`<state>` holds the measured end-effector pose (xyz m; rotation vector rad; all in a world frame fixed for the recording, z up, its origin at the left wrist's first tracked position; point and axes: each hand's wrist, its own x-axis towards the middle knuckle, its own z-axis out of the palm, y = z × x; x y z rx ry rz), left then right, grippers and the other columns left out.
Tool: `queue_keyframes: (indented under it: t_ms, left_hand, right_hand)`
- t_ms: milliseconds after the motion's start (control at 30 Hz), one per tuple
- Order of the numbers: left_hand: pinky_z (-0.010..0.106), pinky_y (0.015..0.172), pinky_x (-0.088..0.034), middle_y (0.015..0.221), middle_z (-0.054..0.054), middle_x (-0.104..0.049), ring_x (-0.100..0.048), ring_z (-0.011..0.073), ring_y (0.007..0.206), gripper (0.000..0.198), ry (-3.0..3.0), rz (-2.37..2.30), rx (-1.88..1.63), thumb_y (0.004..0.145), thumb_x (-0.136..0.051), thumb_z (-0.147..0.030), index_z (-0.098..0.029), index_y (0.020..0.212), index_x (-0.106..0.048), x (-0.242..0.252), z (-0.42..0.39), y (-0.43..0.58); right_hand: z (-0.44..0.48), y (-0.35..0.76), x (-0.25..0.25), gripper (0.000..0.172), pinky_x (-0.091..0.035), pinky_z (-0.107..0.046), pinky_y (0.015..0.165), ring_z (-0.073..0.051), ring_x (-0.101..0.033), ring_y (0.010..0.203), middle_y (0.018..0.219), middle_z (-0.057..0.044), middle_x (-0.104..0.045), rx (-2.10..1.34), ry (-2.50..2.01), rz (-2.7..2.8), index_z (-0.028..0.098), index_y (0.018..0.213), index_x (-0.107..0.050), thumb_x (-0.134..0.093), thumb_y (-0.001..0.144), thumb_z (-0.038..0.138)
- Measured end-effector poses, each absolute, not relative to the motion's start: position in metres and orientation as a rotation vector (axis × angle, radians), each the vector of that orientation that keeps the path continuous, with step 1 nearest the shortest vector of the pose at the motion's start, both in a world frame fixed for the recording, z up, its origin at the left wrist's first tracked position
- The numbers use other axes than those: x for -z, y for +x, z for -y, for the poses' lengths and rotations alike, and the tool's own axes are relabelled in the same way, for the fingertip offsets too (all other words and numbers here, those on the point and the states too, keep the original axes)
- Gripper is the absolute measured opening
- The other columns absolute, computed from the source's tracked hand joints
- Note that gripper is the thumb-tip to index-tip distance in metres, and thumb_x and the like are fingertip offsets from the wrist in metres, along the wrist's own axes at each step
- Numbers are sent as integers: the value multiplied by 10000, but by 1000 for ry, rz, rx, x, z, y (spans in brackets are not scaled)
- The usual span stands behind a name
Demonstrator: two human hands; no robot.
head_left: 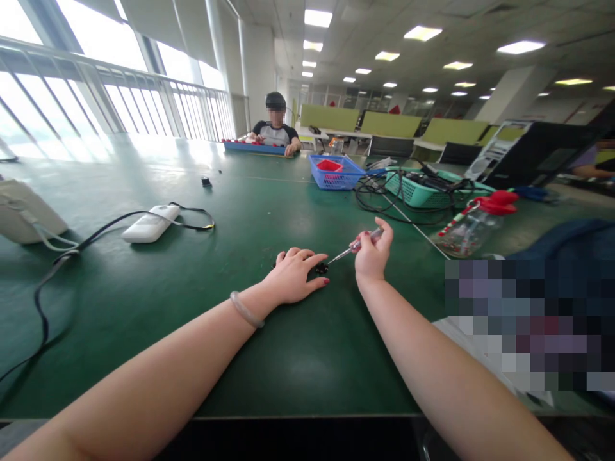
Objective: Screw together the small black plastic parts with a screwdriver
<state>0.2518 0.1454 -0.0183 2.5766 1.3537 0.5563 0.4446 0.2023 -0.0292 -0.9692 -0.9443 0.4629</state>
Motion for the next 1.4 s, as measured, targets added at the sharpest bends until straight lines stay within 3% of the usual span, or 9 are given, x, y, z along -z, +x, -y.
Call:
queue_keyframes:
  t_ms: [267,500,767,1000,1267,1400]
  left_hand:
    - [427,1046,-391,1165,13,-677,-551,231,1134,204,2611,-1124,-574,904,-568,-368,-294,1075,-653,15,-125,258]
    - [443,1029,-402,1138,20,-652,-536,226,1123,150,2577,-1133,-460,909,-563,-319,-274,1029,-642,5,-79,228]
    - [421,970,-467,1110,48,-653,-559,245,1087,230,2414,-1638,-558,916,-489,-390,-267,1007,-661,22,-38,113]
    - [413,1020,-432,1115,48,-686,-602,258,1077,319,2319,-1973,-540,849,-533,-489,-255,1014,-674,38,-43,4]
    - [389,905,-529,1163,75,-692,-659,271,1023,557,1939,-2063,-709,784,-485,-630,-226,1142,-621,25,-42,-34]
    - [403,950,-512,1180,73,-689,-620,272,1126,528,1877,-2081,-916,832,-415,-597,-221,1157,-595,21,-30,-43]
  right_hand:
    - [-213,453,42,466,-453,-222,446,-94,-524,439,631,93,-522,-488,-1105,799,217,1206,-471,-493,741,219]
    - [-206,453,37,472,-479,-251,502,-113,-552,487,653,73,-551,-512,-1147,809,215,1224,-482,-499,753,235]
    - [-197,449,32,453,-496,-284,527,-132,-563,508,697,44,-568,-576,-1171,817,221,1240,-480,-495,787,213]
    - [-195,447,31,429,-507,-301,550,-141,-576,511,687,49,-572,-575,-1174,867,228,1228,-482,-499,800,238]
    - [-197,447,33,444,-493,-281,519,-136,-574,509,675,54,-571,-588,-1166,877,224,1223,-477,-499,781,247]
    - [-200,447,35,455,-469,-259,491,-122,-559,486,668,61,-566,-597,-1155,868,227,1221,-474,-504,768,249]
